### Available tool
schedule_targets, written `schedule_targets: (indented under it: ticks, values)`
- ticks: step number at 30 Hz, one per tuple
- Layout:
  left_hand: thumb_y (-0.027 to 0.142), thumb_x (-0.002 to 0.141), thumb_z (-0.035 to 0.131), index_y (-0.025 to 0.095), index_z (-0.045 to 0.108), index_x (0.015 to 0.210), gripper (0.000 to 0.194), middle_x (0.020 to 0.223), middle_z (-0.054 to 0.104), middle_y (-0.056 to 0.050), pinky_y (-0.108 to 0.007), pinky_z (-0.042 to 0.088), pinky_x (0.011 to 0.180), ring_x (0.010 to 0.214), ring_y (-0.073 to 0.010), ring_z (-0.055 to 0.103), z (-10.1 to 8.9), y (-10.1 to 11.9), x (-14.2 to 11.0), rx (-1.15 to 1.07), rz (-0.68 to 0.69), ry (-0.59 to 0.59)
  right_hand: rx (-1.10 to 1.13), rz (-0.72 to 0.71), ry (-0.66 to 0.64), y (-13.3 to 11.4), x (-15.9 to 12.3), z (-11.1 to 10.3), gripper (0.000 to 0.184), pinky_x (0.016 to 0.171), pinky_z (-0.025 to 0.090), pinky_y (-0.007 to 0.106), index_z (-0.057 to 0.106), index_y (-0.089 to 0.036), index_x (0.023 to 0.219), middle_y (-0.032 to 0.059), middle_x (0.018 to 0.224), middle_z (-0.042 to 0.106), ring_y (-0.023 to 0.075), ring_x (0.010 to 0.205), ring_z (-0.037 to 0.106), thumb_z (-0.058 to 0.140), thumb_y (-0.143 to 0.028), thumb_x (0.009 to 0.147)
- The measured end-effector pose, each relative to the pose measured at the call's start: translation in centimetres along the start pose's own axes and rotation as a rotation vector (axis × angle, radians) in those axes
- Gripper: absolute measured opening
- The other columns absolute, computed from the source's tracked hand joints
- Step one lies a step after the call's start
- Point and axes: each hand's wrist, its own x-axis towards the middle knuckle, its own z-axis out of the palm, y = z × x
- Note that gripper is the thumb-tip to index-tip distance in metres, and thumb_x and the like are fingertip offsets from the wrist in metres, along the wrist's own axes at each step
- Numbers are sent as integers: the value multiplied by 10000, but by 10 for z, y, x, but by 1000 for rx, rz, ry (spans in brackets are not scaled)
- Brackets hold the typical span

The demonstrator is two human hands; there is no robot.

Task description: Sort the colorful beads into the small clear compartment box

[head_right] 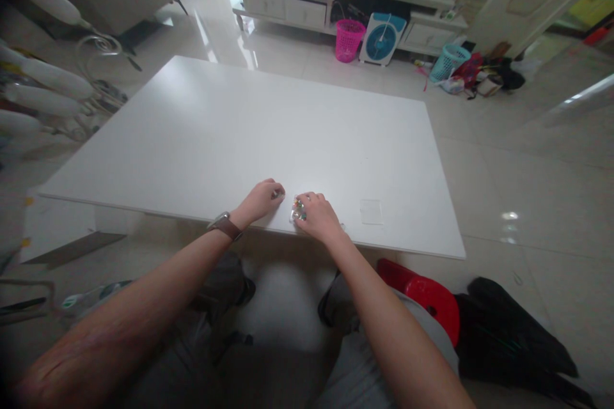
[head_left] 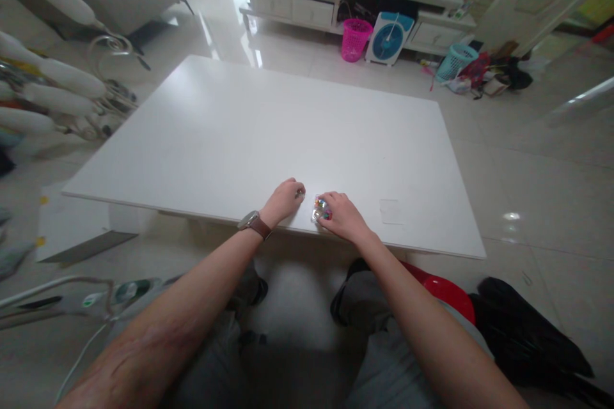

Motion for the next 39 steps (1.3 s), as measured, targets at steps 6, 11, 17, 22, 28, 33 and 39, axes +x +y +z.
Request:
schedule_targets:
  ticks: [6,11,17,22,28,33,39]
  values:
    - [189,772,681,153,761,917,170,834,686,-66,-298,503,799,779,-184,622,-4,0,0,40,-32,-49,5,-9,-5,1,1,0,461,986,449,385,605,-161,1292,127,1259,621,262,1130,536,698,-237,848]
    - [202,665,807,151,757,976,319,844,723,-62,-267,492,703,748,-178,648,-16,-4,1,-42,-115,-148,-1,-2,-9,0,1,-1,441,985,448,381,613,-162,1275,121,1249,622,257,1103,537,701,-237,849]
    - [304,824,683,152,753,863,173,792,721,-73,-264,473,670,699,-169,635,-18,-3,0,-49,-95,-137,2,-7,-4,0,1,-1,441,984,446,378,615,-162,1275,123,1248,622,262,1106,537,700,-238,849]
    - [283,819,655,159,720,802,141,775,717,-68,-271,456,664,693,-171,621,-11,-2,-1,-11,-78,-138,9,-12,-8,1,1,-1,444,992,443,379,614,-158,1282,124,1255,623,261,1116,537,693,-230,851]
    - [285,822,642,179,691,764,131,747,717,-52,-256,432,640,675,-160,612,-14,-5,0,-10,-98,-155,16,-23,-8,3,1,1,452,991,442,377,605,-167,1294,122,1263,618,259,1124,537,687,-228,853]
    - [295,834,642,172,695,779,145,787,736,-74,-265,439,650,708,-171,636,-23,-2,2,-54,-118,-148,20,-23,-9,4,1,1,449,983,446,371,610,-162,1290,120,1265,622,257,1119,538,688,-226,852]
    - [254,809,646,162,694,794,104,704,714,-39,-257,469,646,668,-152,635,-25,6,6,-295,-61,-211,19,30,69,-1,2,-2,400,975,442,441,648,-201,1225,121,1263,647,308,1198,515,731,-318,851]
